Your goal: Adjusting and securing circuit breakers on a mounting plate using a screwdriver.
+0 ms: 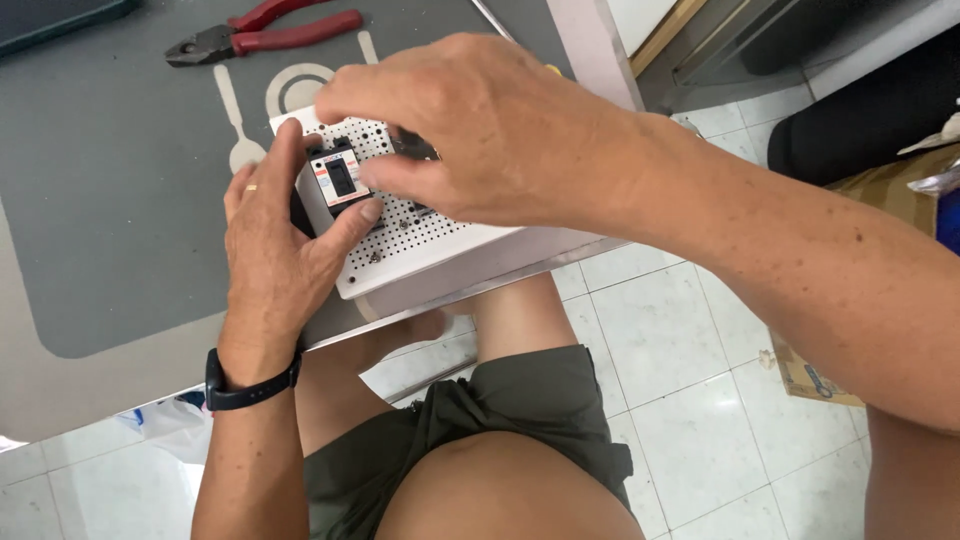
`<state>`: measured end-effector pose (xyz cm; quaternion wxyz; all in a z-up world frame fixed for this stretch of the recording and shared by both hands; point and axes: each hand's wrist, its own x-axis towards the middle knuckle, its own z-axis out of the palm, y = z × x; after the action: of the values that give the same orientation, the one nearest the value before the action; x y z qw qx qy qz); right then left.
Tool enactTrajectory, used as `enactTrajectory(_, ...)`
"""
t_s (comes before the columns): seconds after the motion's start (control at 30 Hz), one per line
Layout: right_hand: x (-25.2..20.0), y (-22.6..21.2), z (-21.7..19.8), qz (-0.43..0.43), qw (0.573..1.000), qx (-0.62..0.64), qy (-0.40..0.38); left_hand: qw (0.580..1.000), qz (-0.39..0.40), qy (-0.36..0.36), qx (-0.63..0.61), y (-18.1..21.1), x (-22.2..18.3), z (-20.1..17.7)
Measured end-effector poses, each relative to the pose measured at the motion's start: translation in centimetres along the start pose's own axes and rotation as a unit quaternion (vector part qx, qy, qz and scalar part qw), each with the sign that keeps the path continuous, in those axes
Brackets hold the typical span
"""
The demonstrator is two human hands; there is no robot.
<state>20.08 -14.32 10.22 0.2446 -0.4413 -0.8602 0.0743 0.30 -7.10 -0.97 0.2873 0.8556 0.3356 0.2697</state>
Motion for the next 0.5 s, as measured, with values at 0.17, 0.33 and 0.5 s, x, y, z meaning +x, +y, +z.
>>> enactTrajectory(0.17, 0.3, -0.7, -0.6, 0.032, 0.999, -0.020, -0.009, 0.999, 0.024, 0.005, 0.027, -1.2, -0.3, 0.4)
enactTrajectory(0.33, 0.3, -1.1, -0.5, 0.029, 0.998, 0.010, -0.059, 0.999, 0.038, -0.004, 0.029, -0.6, -0.2, 0.1)
enactTrajectory(0.5, -0.7, 0.2, 0.7, 0.032, 0.987, -0.155, 0.007, 0.999, 0.036, -0.006, 0.039, -1.2, -0.2, 0.4)
